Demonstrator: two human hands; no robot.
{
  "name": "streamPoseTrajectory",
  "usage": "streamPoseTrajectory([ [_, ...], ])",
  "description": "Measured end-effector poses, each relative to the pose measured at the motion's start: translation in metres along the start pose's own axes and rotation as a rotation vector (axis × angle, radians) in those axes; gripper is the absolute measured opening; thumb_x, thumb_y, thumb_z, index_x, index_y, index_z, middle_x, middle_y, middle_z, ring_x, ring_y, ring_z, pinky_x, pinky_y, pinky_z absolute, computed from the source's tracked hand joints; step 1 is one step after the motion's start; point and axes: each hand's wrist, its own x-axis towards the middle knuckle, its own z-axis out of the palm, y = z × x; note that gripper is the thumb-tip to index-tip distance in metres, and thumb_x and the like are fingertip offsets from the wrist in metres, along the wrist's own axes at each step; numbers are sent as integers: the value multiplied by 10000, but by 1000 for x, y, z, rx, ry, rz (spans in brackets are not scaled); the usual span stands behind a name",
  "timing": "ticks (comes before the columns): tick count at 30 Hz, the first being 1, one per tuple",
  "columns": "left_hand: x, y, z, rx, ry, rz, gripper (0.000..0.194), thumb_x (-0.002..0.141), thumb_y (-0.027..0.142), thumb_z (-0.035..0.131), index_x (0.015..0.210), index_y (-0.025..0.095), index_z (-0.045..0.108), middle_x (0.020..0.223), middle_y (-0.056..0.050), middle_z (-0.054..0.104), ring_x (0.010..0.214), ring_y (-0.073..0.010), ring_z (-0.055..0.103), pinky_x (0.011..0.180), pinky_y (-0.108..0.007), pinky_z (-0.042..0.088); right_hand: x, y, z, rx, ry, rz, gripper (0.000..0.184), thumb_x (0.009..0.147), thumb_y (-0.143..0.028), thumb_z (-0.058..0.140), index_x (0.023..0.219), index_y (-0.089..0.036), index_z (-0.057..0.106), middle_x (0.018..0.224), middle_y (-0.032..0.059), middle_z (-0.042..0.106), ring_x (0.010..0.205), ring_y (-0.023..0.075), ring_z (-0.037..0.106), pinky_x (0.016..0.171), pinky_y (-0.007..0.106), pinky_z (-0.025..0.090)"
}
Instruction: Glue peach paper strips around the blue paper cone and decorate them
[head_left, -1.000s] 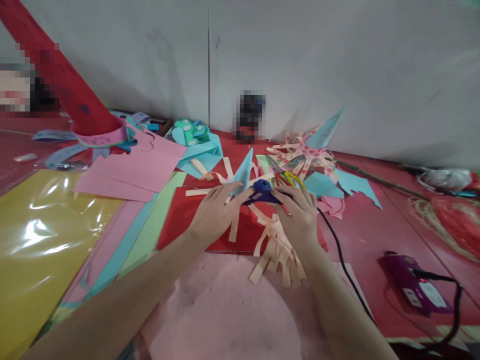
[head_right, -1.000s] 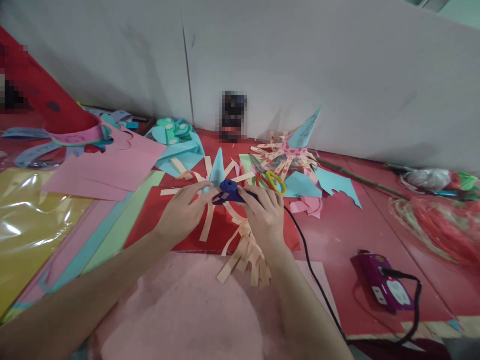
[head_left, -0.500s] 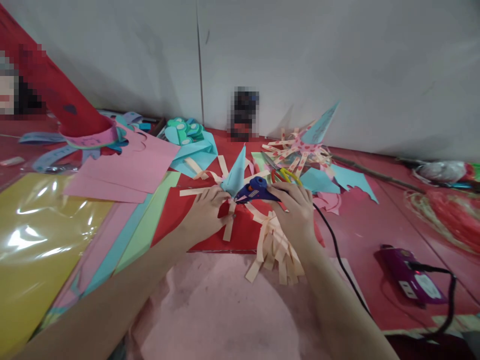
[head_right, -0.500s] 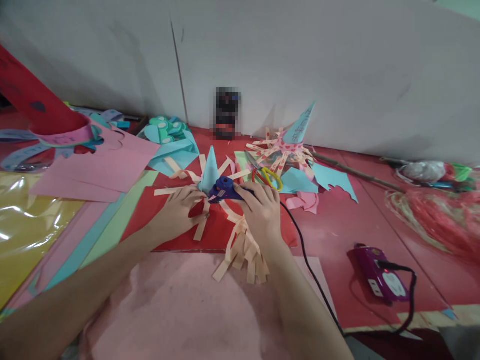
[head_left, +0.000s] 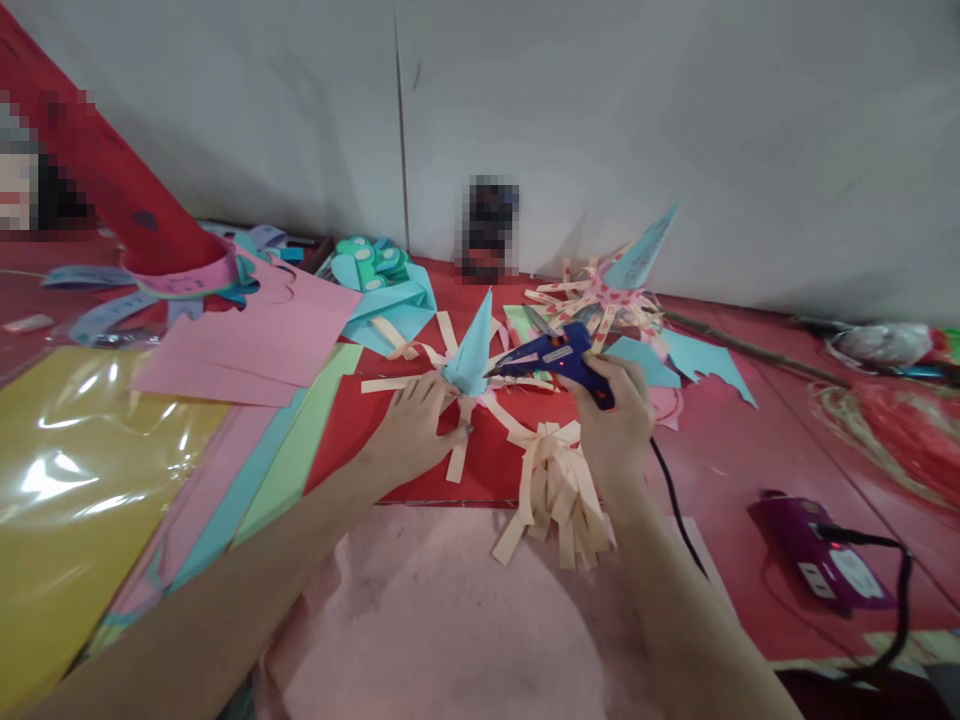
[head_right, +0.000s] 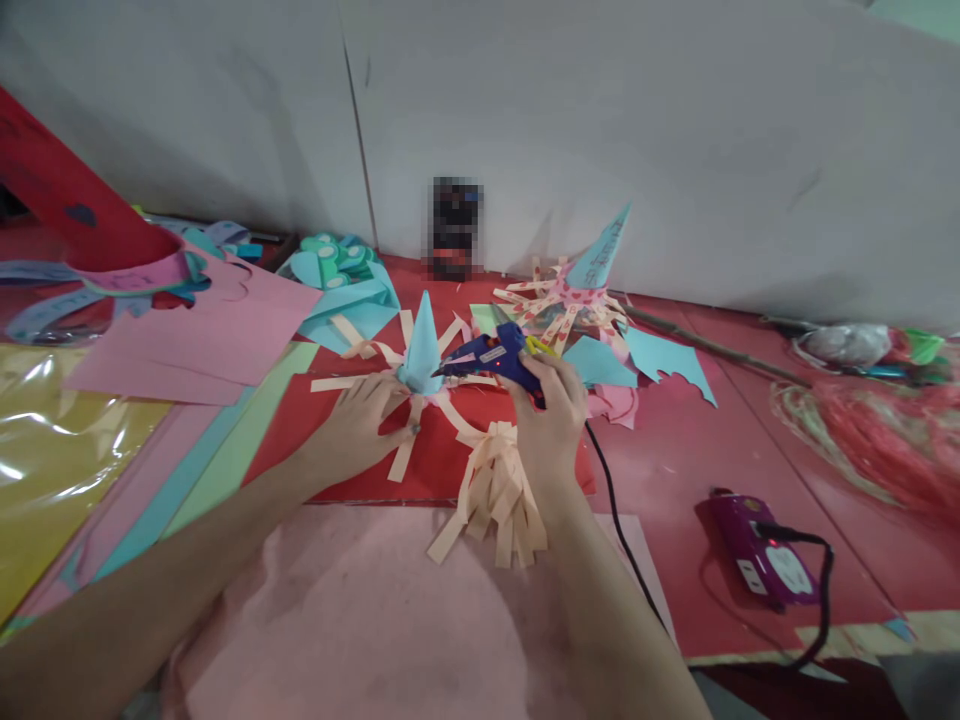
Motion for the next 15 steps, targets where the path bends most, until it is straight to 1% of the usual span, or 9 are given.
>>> streamPoseTrajectory([
  [4, -2, 0, 0, 8, 6, 14, 265, 844, 305, 526, 1084, 207, 470, 1203, -75, 516, 1192, -276, 432, 967, -450, 381, 1, 2, 0, 43, 18, 114, 164, 777, -275, 646, 930, -219, 655, 965, 52, 636, 933, 194, 599, 859, 372, 466],
  [9, -6, 3, 0, 123, 0, 81, 320, 867, 278, 509, 1171, 196, 454, 1242, -95, 498, 1245, -288, 393, 993, -459, 368, 2, 7, 1, 42, 3, 249, 192, 757, -320, 650, 912, -208, 651, 951, 53, 640, 905, 189, 600, 822, 355, 470],
  [12, -7, 5, 0, 162, -12, 80, 336, 860, 271, 530, 1184, 202, 470, 1255, -103, 485, 1250, -304, 391, 988, -473, 375, 2, 8, 1, 40, -13, 292, 208, 758, -344, 640, 914, -206, 646, 952, 56, 639, 900, 187, 598, 818, 353, 469],
  [15, -8, 6, -1, 169, -7, 92, 294, 863, 263, 529, 1153, 225, 503, 1245, -98, 476, 1252, -306, 391, 974, -472, 392, 1, 6, 2, 38, -29, 299, 217, 760, -359, 633, 919, -212, 643, 969, 56, 637, 908, 188, 593, 823, 356, 467],
])
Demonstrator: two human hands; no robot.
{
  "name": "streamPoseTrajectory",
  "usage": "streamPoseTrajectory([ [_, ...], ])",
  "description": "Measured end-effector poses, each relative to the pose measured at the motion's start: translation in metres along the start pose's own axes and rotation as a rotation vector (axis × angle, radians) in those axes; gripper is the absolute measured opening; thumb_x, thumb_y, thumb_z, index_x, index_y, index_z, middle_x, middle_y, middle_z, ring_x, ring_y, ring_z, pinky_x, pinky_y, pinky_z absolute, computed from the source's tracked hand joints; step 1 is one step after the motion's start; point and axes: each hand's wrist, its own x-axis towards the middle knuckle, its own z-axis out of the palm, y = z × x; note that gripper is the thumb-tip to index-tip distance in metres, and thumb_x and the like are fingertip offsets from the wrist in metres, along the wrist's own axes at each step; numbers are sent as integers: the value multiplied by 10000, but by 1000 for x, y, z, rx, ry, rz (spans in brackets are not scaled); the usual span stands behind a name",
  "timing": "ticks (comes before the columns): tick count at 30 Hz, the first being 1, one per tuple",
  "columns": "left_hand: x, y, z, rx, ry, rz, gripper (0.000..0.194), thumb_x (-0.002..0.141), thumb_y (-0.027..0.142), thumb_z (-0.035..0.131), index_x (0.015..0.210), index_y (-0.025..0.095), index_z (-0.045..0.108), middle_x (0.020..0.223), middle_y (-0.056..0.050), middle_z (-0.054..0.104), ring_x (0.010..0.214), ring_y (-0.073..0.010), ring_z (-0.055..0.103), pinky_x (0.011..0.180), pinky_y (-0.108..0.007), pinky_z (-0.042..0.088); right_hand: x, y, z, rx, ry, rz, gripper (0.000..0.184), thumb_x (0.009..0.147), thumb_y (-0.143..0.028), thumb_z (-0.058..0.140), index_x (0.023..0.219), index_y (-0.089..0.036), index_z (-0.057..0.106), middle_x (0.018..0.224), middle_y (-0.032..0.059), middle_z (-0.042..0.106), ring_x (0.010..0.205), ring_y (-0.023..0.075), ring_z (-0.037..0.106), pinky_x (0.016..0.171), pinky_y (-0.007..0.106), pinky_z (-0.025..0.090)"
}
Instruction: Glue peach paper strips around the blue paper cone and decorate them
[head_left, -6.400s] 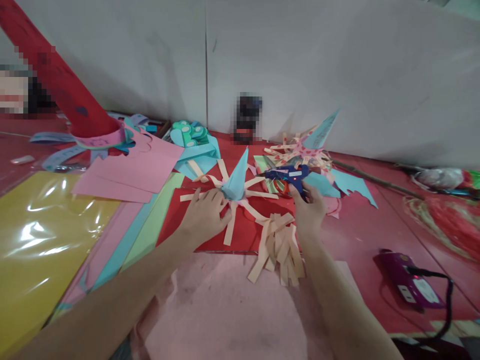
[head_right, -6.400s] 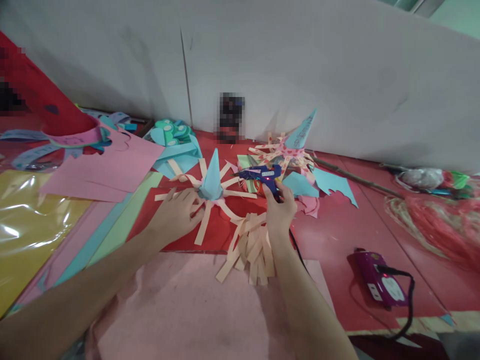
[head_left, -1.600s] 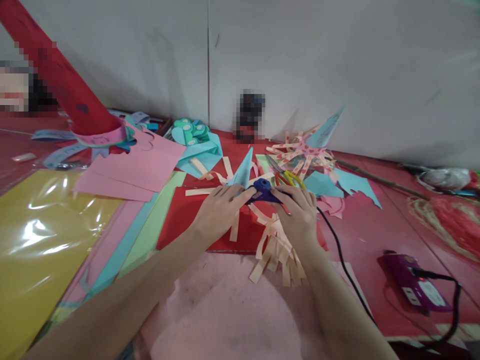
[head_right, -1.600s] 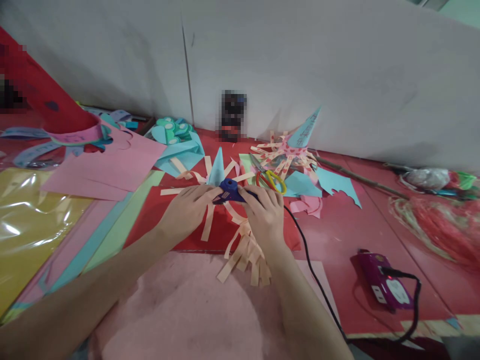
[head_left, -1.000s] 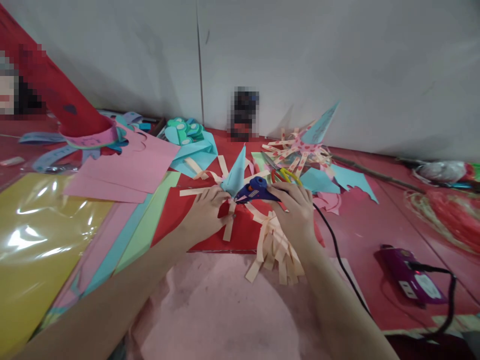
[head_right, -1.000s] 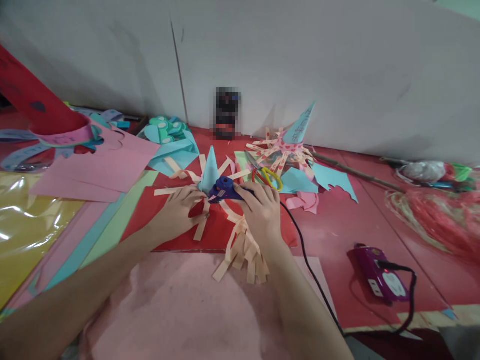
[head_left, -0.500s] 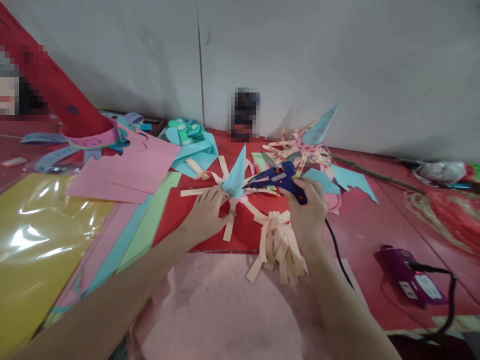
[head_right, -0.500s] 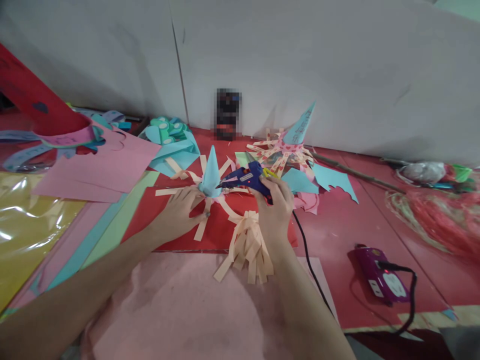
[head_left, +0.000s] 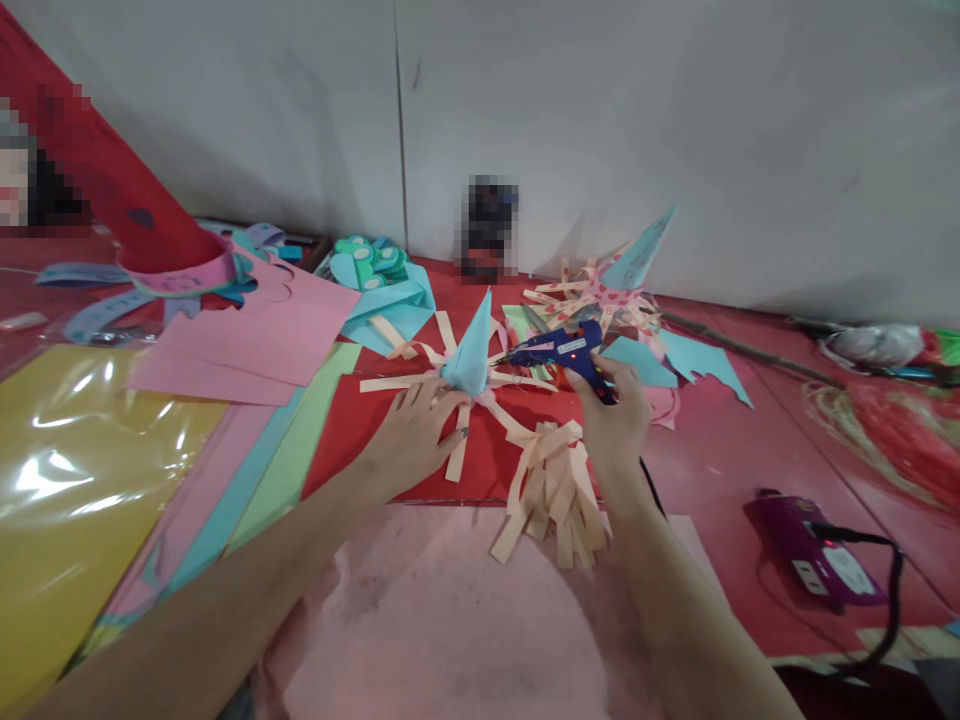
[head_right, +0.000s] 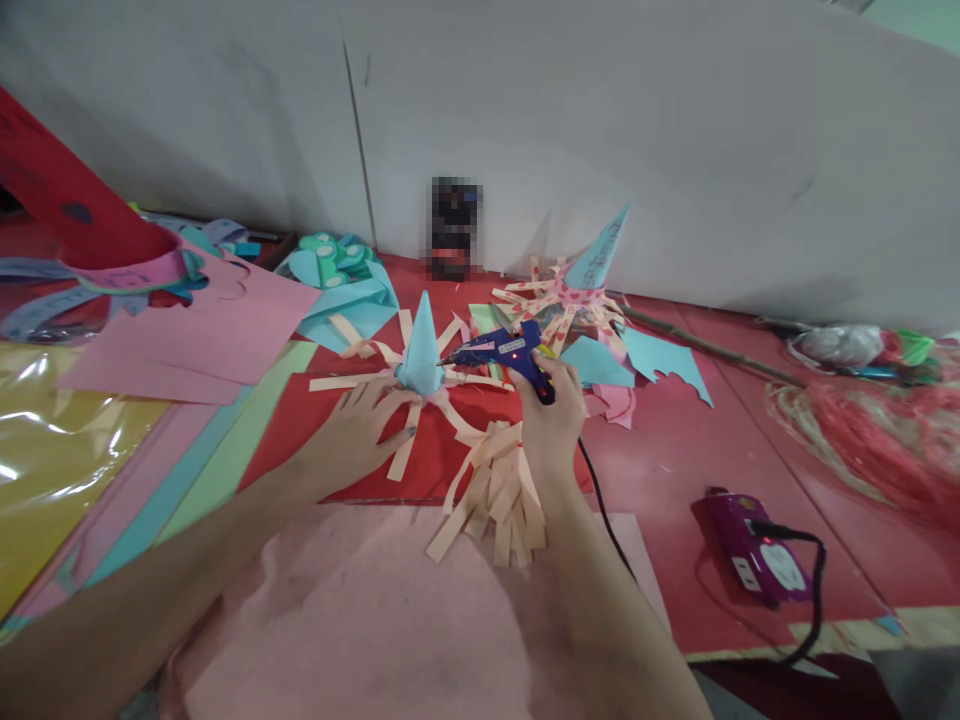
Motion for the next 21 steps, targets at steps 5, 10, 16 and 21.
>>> streamPoseTrajectory([
  [5, 0, -1, 0, -15, 6, 5, 245, 870, 276, 519, 1111, 238, 526, 1240, -85, 468, 1241, -293, 403, 973, -473, 395, -2, 1, 1, 4, -27, -11, 219, 761, -363, 629, 923, -216, 648, 941, 47, 636, 887, 185, 592, 806, 354, 474],
  [10, 0, -1, -1, -12, -4, -2, 252, 859, 271, 531, 1109, 237, 520, 1245, -85, 466, 1232, -290, 407, 970, -468, 394, 0, 5, 1, 3, -34, -23, 227, 760, -378, 631, 916, -214, 652, 920, 48, 637, 868, 190, 596, 794, 360, 482],
  [16, 1, -1, -1, -23, -9, -22, 275, 848, 271, 533, 1106, 195, 480, 1238, -94, 485, 1228, -277, 409, 982, -449, 381, 1, 0, 2, 57, -177, -116, 186, 759, -350, 649, 893, -222, 652, 935, 48, 651, 911, 205, 605, 831, 380, 475],
  [21, 1, -2, 3, -33, 11, -46, 276, 852, 286, 504, 1102, 182, 454, 1225, -104, 502, 1202, -276, 433, 976, -452, 383, -2, -4, 6, 81, -293, -196, 173, 766, -374, 655, 852, -224, 662, 918, 54, 662, 927, 223, 610, 851, 413, 466],
])
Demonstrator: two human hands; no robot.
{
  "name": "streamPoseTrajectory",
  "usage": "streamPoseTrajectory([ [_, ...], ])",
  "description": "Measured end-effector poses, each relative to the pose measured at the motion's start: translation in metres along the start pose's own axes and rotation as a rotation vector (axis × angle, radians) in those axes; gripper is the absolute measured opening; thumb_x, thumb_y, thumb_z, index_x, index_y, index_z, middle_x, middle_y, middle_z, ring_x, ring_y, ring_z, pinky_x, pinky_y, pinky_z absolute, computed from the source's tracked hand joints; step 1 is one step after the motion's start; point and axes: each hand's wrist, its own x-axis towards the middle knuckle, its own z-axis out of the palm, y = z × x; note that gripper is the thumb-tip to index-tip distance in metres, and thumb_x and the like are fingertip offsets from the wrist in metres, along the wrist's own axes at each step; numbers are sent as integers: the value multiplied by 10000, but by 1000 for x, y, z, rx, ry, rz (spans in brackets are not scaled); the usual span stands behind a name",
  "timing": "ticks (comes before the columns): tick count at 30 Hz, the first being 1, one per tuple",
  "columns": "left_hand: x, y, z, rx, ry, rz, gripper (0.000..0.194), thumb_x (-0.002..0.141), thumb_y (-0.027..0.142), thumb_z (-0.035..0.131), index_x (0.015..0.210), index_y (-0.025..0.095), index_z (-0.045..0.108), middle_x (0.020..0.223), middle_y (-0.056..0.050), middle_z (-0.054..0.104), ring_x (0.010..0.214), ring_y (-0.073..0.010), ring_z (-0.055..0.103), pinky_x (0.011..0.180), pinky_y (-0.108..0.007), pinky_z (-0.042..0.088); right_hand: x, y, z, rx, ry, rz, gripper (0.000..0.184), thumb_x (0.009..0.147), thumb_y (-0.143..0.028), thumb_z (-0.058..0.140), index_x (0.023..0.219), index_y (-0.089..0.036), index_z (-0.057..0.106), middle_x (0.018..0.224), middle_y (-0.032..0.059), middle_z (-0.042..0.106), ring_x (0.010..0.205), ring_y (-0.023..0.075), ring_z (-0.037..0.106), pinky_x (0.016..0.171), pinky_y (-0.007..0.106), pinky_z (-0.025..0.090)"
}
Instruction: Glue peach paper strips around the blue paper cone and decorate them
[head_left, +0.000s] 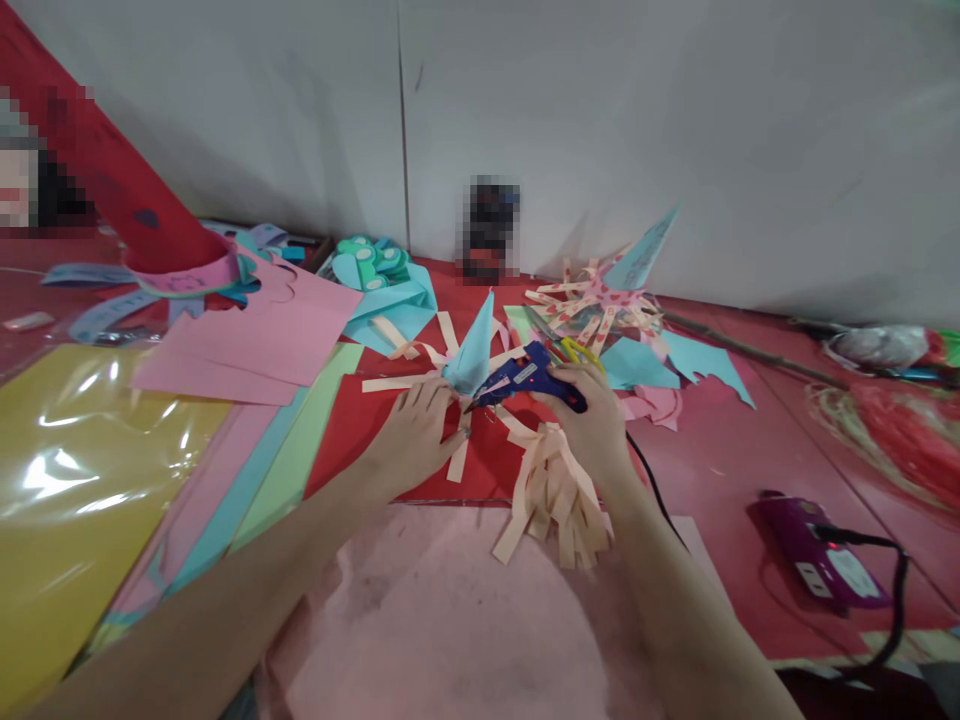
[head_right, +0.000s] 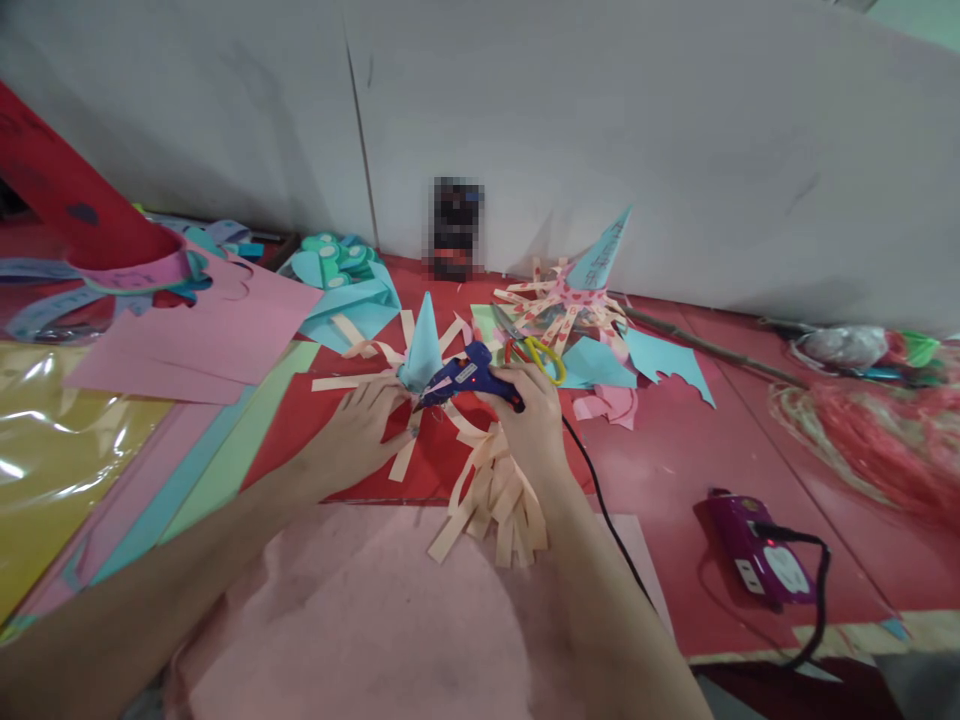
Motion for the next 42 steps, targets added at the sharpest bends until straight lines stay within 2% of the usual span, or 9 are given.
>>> streamPoseTrajectory([
  [6, 0, 1, 0, -15, 8, 19, 276, 851, 279, 503, 1103, 179, 453, 1227, -112, 503, 1216, -278, 428, 979, -445, 382, -2, 0, 2, -31, -53, 3, 192, 777, -411, 635, 848, -235, 666, 934, 57, 662, 912, 229, 612, 853, 433, 465],
  [14, 0, 3, -2, -11, -24, -4, 308, 860, 284, 506, 1129, 142, 459, 1255, -130, 497, 1240, -285, 404, 1003, -437, 363, -2, 1, 4, -54, -8, -22, 165, 792, -383, 620, 831, -228, 660, 921, 64, 660, 910, 228, 608, 855, 433, 463],
  [22, -1, 3, -2, -14, -1, 11, 271, 863, 282, 507, 1107, 180, 450, 1248, -112, 496, 1228, -275, 420, 989, -447, 378, -2, 2, 4, 16, -30, 112, 213, 754, -409, 637, 837, -214, 655, 917, 54, 657, 885, 212, 608, 810, 386, 471],
  [30, -1, 1, -3, -55, -33, 6, 244, 868, 281, 512, 1104, 223, 494, 1239, -96, 456, 1241, -294, 388, 972, -486, 387, 0, 8, 0, 38, 20, 245, 318, 701, -475, 652, 853, -196, 656, 914, 66, 665, 856, 218, 612, 795, 386, 475],
  [38, -1, 1, -4, -128, -48, -24, 196, 825, 218, 562, 1016, 256, 547, 1219, -57, 435, 1229, -291, 377, 992, -518, 359, -1, 17, -2, 28, 30, 279, 332, 696, -452, 664, 894, -185, 661, 936, 72, 667, 864, 223, 614, 803, 396, 473],
  [42, 0, -1, -2, -132, -51, -23, 244, 829, 244, 571, 1070, 259, 538, 1227, -61, 432, 1237, -289, 370, 993, -512, 359, 0, 18, -2, 27, 35, 286, 327, 702, -443, 666, 898, -181, 664, 951, 83, 664, 877, 224, 614, 813, 399, 474],
])
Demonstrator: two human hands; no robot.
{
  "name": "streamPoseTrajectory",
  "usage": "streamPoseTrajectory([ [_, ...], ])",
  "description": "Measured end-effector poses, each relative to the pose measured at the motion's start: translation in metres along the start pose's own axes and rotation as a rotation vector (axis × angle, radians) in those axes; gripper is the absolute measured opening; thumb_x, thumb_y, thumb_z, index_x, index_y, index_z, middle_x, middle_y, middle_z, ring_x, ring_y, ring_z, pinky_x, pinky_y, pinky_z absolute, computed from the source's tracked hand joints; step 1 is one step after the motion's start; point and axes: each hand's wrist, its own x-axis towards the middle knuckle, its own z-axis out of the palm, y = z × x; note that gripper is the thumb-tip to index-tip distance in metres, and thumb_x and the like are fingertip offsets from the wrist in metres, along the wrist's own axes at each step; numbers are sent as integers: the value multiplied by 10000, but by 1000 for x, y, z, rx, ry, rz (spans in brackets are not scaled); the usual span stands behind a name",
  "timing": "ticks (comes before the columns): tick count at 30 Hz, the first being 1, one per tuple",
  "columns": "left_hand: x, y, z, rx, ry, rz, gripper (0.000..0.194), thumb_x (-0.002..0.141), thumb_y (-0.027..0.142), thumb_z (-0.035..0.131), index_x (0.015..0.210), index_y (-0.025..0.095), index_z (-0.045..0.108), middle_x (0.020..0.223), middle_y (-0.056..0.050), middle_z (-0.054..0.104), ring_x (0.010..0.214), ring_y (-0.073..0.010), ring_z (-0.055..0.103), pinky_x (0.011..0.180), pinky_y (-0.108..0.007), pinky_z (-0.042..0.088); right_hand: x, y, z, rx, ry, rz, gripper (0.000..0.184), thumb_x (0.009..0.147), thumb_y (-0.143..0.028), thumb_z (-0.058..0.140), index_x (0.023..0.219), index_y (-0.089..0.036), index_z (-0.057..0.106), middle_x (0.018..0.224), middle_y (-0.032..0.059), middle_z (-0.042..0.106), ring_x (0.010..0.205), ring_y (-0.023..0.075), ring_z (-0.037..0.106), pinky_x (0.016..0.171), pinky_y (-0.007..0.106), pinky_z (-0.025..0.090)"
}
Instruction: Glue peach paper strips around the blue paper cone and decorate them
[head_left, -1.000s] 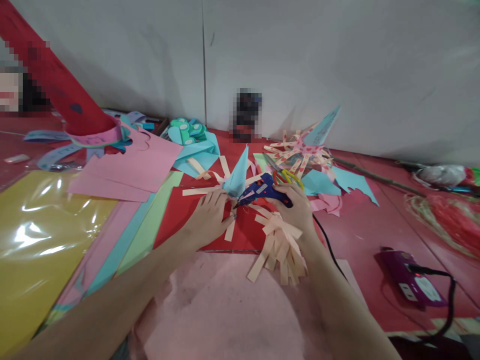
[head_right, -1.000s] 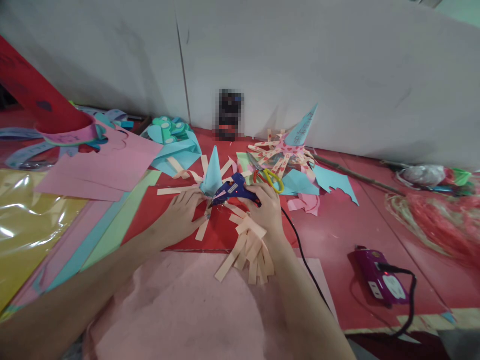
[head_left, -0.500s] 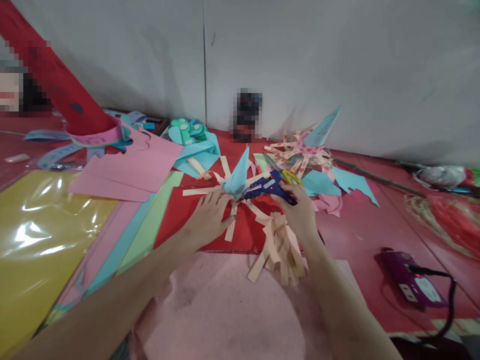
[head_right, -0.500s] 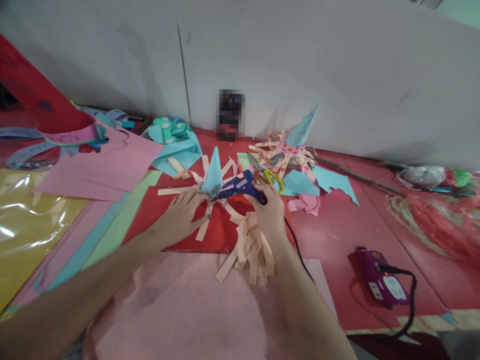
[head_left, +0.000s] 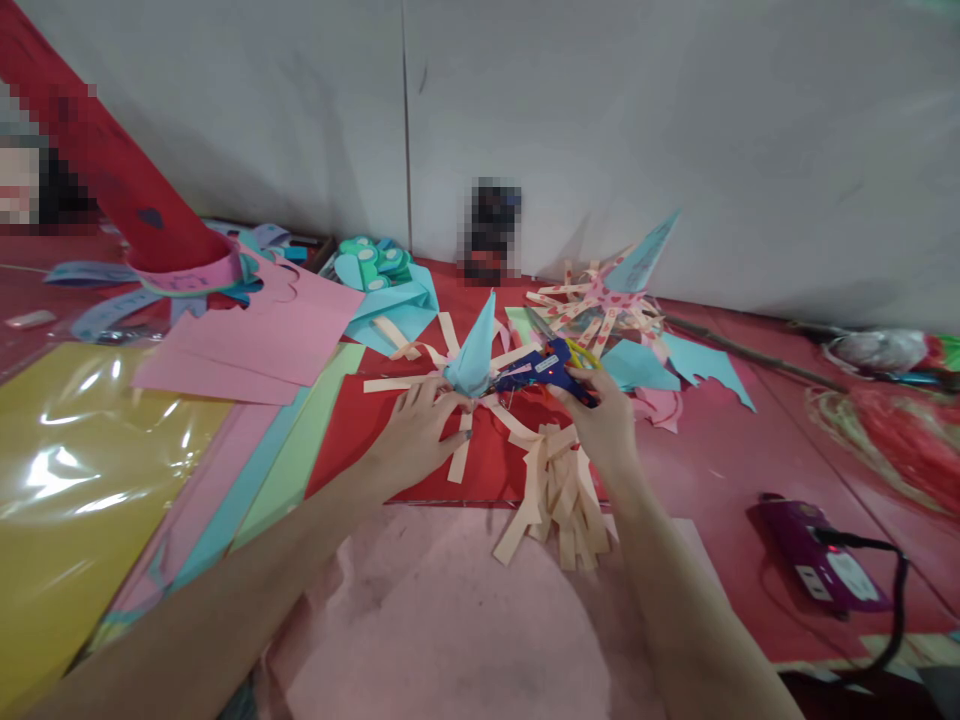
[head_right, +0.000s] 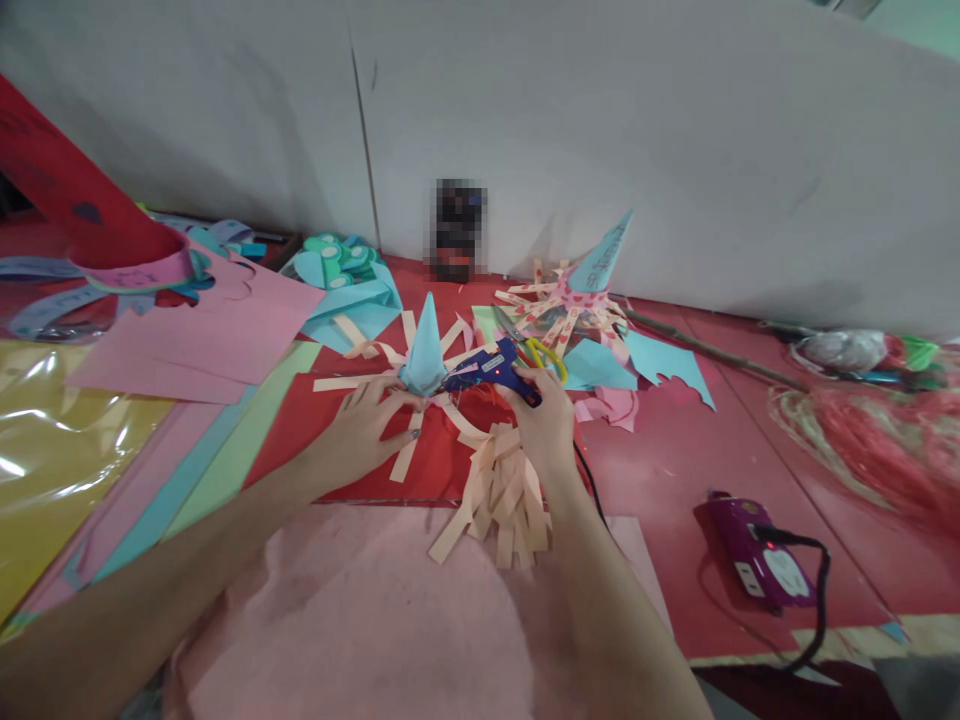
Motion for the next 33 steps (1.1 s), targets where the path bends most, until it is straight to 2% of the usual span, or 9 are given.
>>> streamPoseTrajectory([
  [11, 1, -3, 2, 4, 17, 2, 279, 831, 272, 558, 1108, 264, 525, 1215, -59, 441, 1219, -288, 387, 980, -493, 378, 2, 1, -1, -5, 25, -10, 380, 686, -525, 660, 864, -189, 662, 926, 87, 665, 836, 231, 616, 784, 423, 487],
  [20, 2, -2, 1, 8, -4, -2, 351, 832, 289, 557, 1177, 257, 501, 1238, -67, 440, 1234, -282, 377, 994, -482, 370, -2, -9, 0, -4, -89, -68, 356, 683, -519, 663, 833, -197, 652, 896, 66, 652, 834, 219, 610, 762, 378, 479],
  [26, 3, -1, 0, 0, -9, -19, 327, 838, 310, 556, 1153, 234, 514, 1243, -73, 448, 1245, -276, 368, 1004, -472, 361, -5, -11, 4, -13, -99, -66, 327, 710, -499, 648, 826, -193, 646, 881, 67, 652, 838, 217, 614, 749, 373, 477],
  [33, 4, 2, -2, -28, -23, -62, 305, 815, 280, 576, 1112, 232, 528, 1226, -60, 460, 1234, -268, 382, 1021, -459, 338, -8, -17, 3, -67, -81, -218, 239, 759, -432, 644, 843, -209, 653, 905, 62, 662, 875, 224, 611, 803, 402, 469],
])
